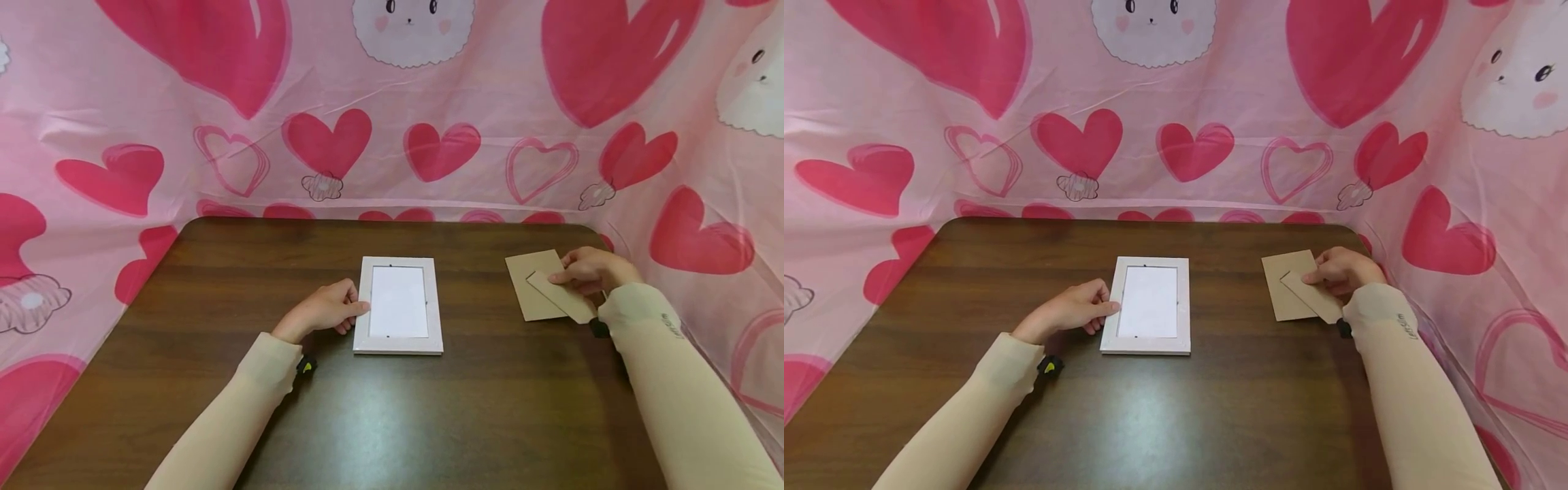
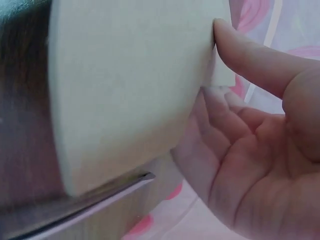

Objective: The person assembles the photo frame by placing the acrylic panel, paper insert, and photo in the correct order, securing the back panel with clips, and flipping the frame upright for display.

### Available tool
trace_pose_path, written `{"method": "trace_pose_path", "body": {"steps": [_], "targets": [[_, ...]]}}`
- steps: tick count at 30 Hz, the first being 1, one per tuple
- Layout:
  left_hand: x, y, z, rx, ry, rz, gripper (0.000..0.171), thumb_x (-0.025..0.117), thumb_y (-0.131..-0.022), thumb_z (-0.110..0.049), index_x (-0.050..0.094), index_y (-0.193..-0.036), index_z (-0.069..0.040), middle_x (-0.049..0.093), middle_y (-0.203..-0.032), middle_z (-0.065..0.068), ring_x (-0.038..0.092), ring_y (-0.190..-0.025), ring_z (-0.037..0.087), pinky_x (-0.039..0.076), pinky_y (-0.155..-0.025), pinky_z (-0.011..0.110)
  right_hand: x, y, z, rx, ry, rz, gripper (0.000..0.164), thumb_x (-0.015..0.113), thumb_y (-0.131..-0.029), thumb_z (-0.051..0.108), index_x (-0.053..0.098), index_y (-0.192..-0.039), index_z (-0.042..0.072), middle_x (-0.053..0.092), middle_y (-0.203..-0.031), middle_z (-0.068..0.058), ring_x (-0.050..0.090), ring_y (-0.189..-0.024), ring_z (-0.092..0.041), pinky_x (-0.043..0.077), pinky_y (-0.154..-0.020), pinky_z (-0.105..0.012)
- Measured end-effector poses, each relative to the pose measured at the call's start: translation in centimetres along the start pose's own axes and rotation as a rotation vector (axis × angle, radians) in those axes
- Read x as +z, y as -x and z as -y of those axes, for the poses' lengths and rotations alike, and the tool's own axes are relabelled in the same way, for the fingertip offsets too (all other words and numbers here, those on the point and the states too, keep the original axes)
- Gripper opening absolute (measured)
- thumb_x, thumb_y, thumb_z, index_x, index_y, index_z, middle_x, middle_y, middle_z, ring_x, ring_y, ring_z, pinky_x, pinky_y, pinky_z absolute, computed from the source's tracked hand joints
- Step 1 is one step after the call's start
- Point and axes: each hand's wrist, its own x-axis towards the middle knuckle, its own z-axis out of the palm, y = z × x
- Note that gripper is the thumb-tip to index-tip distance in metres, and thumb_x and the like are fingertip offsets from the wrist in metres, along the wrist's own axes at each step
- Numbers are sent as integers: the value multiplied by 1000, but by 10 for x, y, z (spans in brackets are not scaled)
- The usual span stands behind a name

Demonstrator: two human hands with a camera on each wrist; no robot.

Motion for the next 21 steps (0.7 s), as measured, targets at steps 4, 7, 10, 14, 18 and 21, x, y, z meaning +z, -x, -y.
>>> {"method": "trace_pose_path", "body": {"steps": [4,7,10,14,18,21], "targets": [[0,0,0,3,-4,0,30,67,-90,-30,49,-96,-7,59,-80,12,60,-62,23,54,-59,32,2,-2,-5,-22,-70,13,54,69,-89,26,34,-118,-4,55,-92,-4,58,-83,-18,52,-73,-34],[0,0,-1,2,-4,1,30,67,-90,-29,49,-95,-6,59,-80,12,60,-62,23,54,-59,32,6,-2,-7,-76,-136,14,56,69,-90,22,32,-122,-4,56,-95,-6,59,-83,-18,52,-73,-34],[1,0,-1,2,-3,2,30,68,-90,-29,49,-95,-6,59,-79,12,60,-62,23,54,-59,32,10,-3,-6,-153,-177,6,56,68,-90,18,30,-124,-7,54,-97,-9,58,-83,-19,53,-72,-33],[1,0,-1,8,2,0,30,68,-90,-29,49,-95,-6,59,-79,12,60,-61,23,55,-58,32,17,-2,2,-256,-179,-17,54,66,-92,16,31,-125,-9,57,-99,-12,59,-82,-20,53,-71,-32],[1,1,-1,10,4,-2,30,67,-90,-29,49,-95,-6,59,-79,13,60,-61,23,55,-58,32,27,0,19,-325,-167,-54,53,65,-92,20,33,-125,-7,56,-96,-11,57,-80,-18,52,-69,-31],[1,1,0,12,6,-3,30,67,-91,-29,49,-95,-6,59,-79,13,60,-61,23,55,-57,32,37,1,35,-349,-211,-73,52,65,-93,23,34,-125,-3,52,-93,-7,54,-77,-15,50,-66,-28]]}}
